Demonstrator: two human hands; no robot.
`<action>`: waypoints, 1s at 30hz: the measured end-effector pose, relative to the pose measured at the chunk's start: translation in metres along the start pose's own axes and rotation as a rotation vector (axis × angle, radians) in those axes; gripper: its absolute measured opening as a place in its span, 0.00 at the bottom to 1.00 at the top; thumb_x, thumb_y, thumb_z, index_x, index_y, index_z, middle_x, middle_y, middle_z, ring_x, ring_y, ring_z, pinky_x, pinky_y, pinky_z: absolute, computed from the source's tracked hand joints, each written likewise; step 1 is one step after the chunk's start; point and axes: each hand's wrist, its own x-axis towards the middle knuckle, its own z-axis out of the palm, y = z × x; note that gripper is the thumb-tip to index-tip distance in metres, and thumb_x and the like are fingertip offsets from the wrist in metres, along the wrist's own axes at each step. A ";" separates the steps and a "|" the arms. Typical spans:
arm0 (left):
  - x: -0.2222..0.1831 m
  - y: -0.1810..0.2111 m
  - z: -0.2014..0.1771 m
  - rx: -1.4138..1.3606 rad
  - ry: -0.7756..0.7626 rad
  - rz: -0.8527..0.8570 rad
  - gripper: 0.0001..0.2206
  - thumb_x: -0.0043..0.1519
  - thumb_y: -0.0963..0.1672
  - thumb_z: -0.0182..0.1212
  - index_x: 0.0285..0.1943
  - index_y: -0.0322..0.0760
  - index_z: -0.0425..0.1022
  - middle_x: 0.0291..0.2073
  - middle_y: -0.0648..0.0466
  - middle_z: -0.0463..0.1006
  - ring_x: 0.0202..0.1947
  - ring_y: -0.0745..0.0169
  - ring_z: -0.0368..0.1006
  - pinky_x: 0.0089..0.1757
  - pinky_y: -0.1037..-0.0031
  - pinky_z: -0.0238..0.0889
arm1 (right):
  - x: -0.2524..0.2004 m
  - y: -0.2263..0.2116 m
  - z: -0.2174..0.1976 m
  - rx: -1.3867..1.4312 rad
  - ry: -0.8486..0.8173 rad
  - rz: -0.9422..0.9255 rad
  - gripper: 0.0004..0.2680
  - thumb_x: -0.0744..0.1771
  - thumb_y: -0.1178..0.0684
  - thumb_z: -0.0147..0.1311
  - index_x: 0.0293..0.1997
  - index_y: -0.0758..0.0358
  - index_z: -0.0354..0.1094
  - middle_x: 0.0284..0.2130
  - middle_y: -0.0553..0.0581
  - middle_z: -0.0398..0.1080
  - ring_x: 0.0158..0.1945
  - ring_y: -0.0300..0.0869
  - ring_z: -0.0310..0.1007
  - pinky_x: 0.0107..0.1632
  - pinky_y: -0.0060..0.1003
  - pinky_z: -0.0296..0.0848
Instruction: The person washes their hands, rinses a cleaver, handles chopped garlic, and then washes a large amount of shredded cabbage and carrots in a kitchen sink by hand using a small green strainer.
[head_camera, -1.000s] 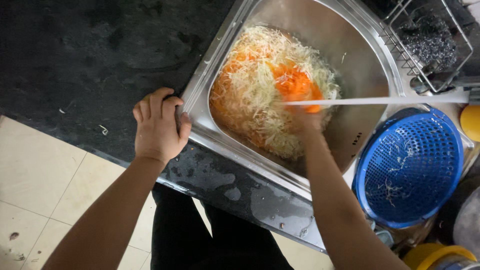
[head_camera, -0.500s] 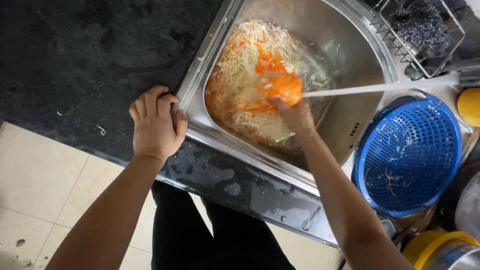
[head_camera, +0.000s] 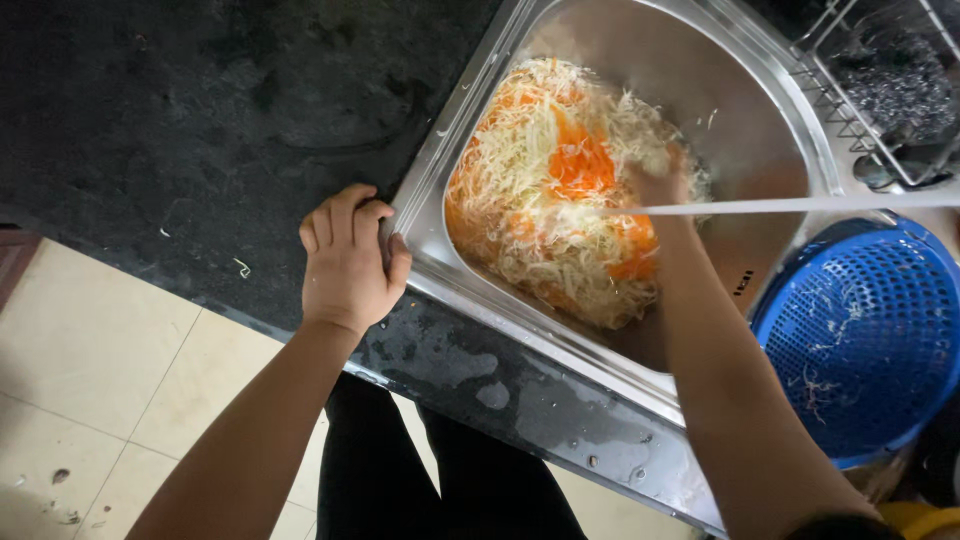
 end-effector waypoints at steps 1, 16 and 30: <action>-0.001 0.000 0.000 -0.008 -0.010 -0.008 0.17 0.62 0.45 0.58 0.59 0.37 0.65 0.63 0.46 0.65 0.64 0.43 0.60 0.61 0.50 0.51 | 0.013 -0.018 0.000 0.136 0.052 0.021 0.26 0.66 0.36 0.57 0.71 0.41 0.52 0.69 0.71 0.47 0.69 0.64 0.51 0.64 0.60 0.53; 0.001 0.002 -0.004 -0.001 0.005 0.007 0.18 0.59 0.44 0.60 0.57 0.37 0.65 0.62 0.46 0.66 0.63 0.42 0.61 0.61 0.50 0.51 | -0.100 -0.086 -0.118 0.514 -0.427 0.101 0.21 0.66 0.30 0.57 0.56 0.53 0.72 0.37 0.58 0.75 0.43 0.51 0.77 0.44 0.47 0.79; 0.002 0.001 -0.003 -0.011 0.023 -0.005 0.18 0.59 0.44 0.60 0.57 0.36 0.66 0.62 0.45 0.67 0.62 0.42 0.62 0.60 0.51 0.52 | 0.043 -0.175 0.028 0.431 0.081 -0.331 0.40 0.64 0.25 0.57 0.79 0.57 0.38 0.75 0.74 0.32 0.76 0.69 0.29 0.71 0.70 0.34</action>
